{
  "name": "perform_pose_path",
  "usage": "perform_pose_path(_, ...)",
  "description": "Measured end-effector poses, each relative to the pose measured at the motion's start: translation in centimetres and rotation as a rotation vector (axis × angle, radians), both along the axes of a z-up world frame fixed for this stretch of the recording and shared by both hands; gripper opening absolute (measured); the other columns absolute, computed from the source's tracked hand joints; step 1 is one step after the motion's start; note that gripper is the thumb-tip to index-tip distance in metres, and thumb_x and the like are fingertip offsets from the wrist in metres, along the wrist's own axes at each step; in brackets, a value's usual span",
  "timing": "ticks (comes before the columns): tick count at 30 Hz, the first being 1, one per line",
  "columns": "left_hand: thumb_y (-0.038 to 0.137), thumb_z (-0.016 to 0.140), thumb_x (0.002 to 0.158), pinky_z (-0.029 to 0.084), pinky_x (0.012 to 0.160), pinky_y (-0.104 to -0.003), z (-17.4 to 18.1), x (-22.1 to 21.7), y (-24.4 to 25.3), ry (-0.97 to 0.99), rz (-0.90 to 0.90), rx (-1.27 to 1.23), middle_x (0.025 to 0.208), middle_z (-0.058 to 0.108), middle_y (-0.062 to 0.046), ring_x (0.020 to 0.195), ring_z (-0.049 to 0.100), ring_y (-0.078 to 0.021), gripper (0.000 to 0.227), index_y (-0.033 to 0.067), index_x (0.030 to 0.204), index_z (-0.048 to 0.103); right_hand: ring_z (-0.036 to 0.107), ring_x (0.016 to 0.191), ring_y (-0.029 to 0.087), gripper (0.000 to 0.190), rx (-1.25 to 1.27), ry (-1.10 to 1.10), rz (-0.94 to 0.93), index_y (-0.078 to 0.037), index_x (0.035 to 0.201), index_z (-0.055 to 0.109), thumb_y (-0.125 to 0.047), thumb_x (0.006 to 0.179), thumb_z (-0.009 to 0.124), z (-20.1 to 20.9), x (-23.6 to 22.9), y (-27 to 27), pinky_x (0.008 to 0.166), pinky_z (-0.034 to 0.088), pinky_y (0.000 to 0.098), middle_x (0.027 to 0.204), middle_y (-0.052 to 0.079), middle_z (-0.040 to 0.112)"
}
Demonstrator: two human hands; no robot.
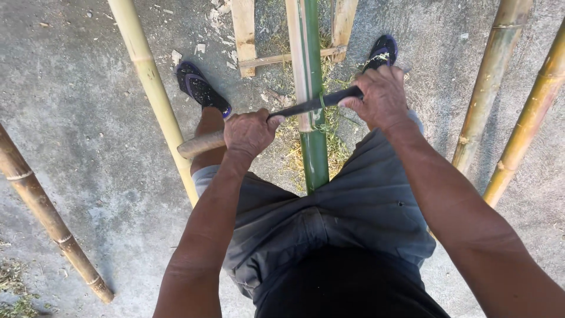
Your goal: Scraping the outer layer of a bamboo pole using a machete held with both hands while sitting on the pole.
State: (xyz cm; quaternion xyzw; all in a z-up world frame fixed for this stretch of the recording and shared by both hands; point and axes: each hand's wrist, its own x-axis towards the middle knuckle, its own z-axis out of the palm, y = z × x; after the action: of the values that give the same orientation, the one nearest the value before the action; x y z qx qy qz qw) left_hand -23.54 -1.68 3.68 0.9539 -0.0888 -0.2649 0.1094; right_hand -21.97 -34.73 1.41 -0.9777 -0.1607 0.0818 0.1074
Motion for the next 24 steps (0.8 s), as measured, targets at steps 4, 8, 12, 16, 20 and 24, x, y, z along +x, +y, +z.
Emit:
perform_pose_path(4, 0.067, 0.043, 0.098, 0.051, 0.082, -0.049, -0.1, -2.8, 0.1, -0.048, -0.016, -0.017, 0.073, 0.072, -0.009, 0.076, 0.072, -0.0302, 0.058, 0.0156, 0.092, 0.07, 0.052, 0.098, 0.021, 0.061, 0.03, -0.047, 0.004, -0.013, 0.095, 0.073, -0.073, 0.085, 0.062, 0.8, -3.3, 0.3, 0.102, 0.034, 0.0406, 0.09, 0.002, 0.062)
perform_pose_path(8, 0.068, 0.043, 0.098, 0.053, 0.079, -0.05, 0.7, -2.3, 0.4, -0.004, -0.037, -0.001, 0.074, 0.073, -0.011, 0.078, 0.072, -0.0309, 0.058, 0.0158, 0.094, 0.07, 0.054, 0.103, 0.025, 0.058, 0.107, -0.084, 0.015, -0.011, 0.1, 0.074, -0.066, 0.082, 0.066, 0.8, -3.4, 0.3, 0.102, 0.033, 0.0434, 0.095, 0.003, 0.064)
perform_pose_path(12, 0.069, 0.042, 0.099, 0.055, 0.076, -0.05, 0.0, -0.7, 0.4, -0.023, -0.012, -0.027, 0.077, 0.072, -0.011, 0.079, 0.073, -0.0317, 0.06, 0.017, 0.098, 0.072, 0.055, 0.101, 0.027, 0.053, 0.106, 0.016, -0.012, -0.011, 0.097, 0.075, -0.062, 0.081, 0.069, 2.3, -0.8, 1.2, 0.101, 0.033, 0.0449, 0.095, 0.005, 0.066)
perform_pose_path(16, 0.067, 0.039, 0.102, 0.056, 0.077, -0.051, -0.6, -1.2, 1.1, -0.091, -0.076, -0.016, 0.073, 0.071, -0.011, 0.072, 0.073, -0.0326, 0.06, 0.0167, 0.099, 0.072, 0.055, 0.101, 0.028, 0.053, 0.016, -0.017, -0.014, -0.011, 0.095, 0.074, -0.063, 0.085, 0.069, 1.4, -2.2, 1.0, 0.102, 0.034, 0.0465, 0.094, 0.007, 0.065)
perform_pose_path(20, 0.069, 0.037, 0.1, 0.057, 0.073, -0.05, -0.7, -1.5, 1.1, -0.012, -0.078, -0.023, 0.075, 0.071, -0.012, 0.076, 0.072, -0.0326, 0.062, 0.0169, 0.098, 0.071, 0.055, 0.104, 0.028, 0.057, 0.101, -0.014, 0.037, -0.01, 0.098, 0.074, -0.065, 0.085, 0.065, 2.6, -1.7, 1.1, 0.101, 0.035, 0.0479, 0.098, 0.007, 0.066)
perform_pose_path(24, 0.068, 0.035, 0.102, 0.057, 0.079, -0.048, -0.4, -1.3, 0.7, -0.074, -0.065, -0.018, 0.077, 0.072, -0.009, 0.076, 0.074, -0.0302, 0.063, 0.0164, 0.097, 0.071, 0.054, 0.102, 0.027, 0.057, 0.048, -0.082, 0.017, -0.009, 0.104, 0.074, -0.064, 0.09, 0.067, 2.3, -1.9, 1.0, 0.106, 0.035, 0.049, 0.097, 0.007, 0.064)
